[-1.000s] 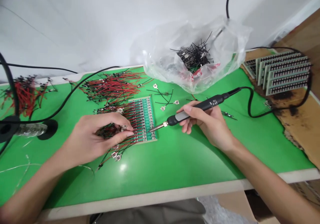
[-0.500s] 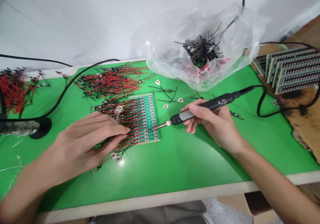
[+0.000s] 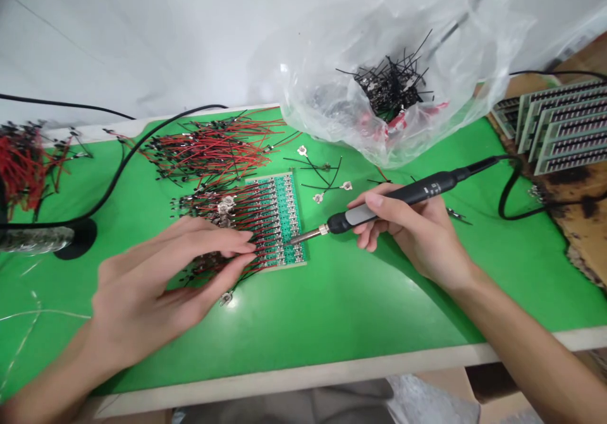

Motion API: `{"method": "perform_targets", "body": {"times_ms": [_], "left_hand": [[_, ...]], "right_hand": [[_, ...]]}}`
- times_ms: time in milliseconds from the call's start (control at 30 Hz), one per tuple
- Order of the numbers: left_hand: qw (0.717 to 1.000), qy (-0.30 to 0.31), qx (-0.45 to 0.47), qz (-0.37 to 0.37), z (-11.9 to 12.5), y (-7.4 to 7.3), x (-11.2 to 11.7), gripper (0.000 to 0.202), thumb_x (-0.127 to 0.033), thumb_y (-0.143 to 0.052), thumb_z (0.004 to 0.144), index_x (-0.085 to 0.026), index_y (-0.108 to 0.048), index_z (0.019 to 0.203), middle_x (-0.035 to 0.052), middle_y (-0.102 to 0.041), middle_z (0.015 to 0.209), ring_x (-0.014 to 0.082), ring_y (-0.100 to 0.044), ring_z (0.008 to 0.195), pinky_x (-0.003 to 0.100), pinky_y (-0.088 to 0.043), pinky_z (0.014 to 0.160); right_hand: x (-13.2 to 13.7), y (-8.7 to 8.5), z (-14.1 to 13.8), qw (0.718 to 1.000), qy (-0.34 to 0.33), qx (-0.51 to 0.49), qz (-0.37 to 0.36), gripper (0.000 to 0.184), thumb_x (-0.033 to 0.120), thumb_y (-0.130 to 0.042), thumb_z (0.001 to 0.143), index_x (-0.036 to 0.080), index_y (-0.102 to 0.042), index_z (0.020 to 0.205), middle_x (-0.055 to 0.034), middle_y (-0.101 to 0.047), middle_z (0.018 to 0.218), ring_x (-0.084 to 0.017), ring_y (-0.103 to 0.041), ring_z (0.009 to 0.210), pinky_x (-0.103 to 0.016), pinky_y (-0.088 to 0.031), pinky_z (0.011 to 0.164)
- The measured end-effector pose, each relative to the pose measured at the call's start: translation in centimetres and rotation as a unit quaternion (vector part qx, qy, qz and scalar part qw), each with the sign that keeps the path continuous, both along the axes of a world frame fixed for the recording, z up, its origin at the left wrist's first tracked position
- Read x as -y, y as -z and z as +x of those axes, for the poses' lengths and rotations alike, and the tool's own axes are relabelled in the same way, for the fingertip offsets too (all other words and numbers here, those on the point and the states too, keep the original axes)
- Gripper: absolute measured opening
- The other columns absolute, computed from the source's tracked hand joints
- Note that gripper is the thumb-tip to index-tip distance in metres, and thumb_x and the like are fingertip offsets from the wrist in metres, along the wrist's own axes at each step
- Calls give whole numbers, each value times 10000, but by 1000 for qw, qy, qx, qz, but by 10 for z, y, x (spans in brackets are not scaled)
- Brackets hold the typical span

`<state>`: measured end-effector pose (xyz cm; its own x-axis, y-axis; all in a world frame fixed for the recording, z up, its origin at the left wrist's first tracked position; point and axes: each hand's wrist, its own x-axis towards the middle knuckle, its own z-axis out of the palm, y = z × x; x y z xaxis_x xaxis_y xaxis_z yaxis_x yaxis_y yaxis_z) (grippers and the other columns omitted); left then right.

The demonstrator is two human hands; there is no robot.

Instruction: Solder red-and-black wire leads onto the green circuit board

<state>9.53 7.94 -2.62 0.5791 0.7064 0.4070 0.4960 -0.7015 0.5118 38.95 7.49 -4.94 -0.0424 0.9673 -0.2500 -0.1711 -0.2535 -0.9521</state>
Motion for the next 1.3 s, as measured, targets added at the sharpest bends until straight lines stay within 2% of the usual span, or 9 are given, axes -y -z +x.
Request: {"method": "perform_targets", "body": {"times_ms": [167,367,533,733,933,1133,1300], "left_hand": [[999,-42,13,-22,6,4,5,238,-114,-696,882,-240,-658,1081,-30,-761,939,111,-709,825,276,-583,781],[999,-42,17,-27,7,10,7,224,-92,-710,872,-198,-660,1063,-23,-755,924,87,-699,817,249,-546,782],[999,-32,32,-21,7,16,7,238,-73,-711,863,-186,-653,1064,-16,-752,904,94,-694,804,275,-541,821],[999,-34,17,-17,10,16,8,228,-70,-712,859,-190,-658,1046,-13,-743,864,101,-668,735,291,-519,732],[999,-43,19,-25,10,18,9,225,-75,-706,861,-205,-664,1039,-16,-742,861,114,-662,728,331,-515,734],[998,-57,25,-32,12,20,11,214,-105,-692,879,-245,-658,1037,-38,-753,876,117,-673,726,345,-529,730],[998,-59,23,-30,13,20,12,211,-97,-699,875,-235,-663,1030,-34,-753,875,114,-671,730,337,-526,733]], "right_hand": [[0,-1,0,1000,5,0,-2,161,313,-750,841,168,-820,831,-49,-743,660,-153,-684,506,-233,-534,444],[-1,0,-1,1000,11,-3,-7,158,306,-760,828,161,-822,824,-44,-742,639,-156,-691,499,-226,-540,436],[0,0,-1,1000,12,0,-8,158,307,-758,826,162,-821,823,-50,-748,646,-161,-691,495,-234,-537,431],[-1,-1,-2,1000,14,15,-4,166,320,-754,822,170,-823,802,-57,-738,633,-164,-673,481,-251,-530,412],[-1,-1,-1,1000,16,7,-9,166,322,-772,811,163,-818,813,-57,-745,630,-165,-681,484,-245,-534,423],[-2,1,0,1000,16,8,-7,168,319,-763,821,160,-817,813,-60,-745,632,-164,-683,486,-240,-534,421],[-1,-1,0,1000,16,-1,-7,157,301,-763,824,156,-821,814,-60,-746,629,-158,-686,485,-228,-539,424]]}}
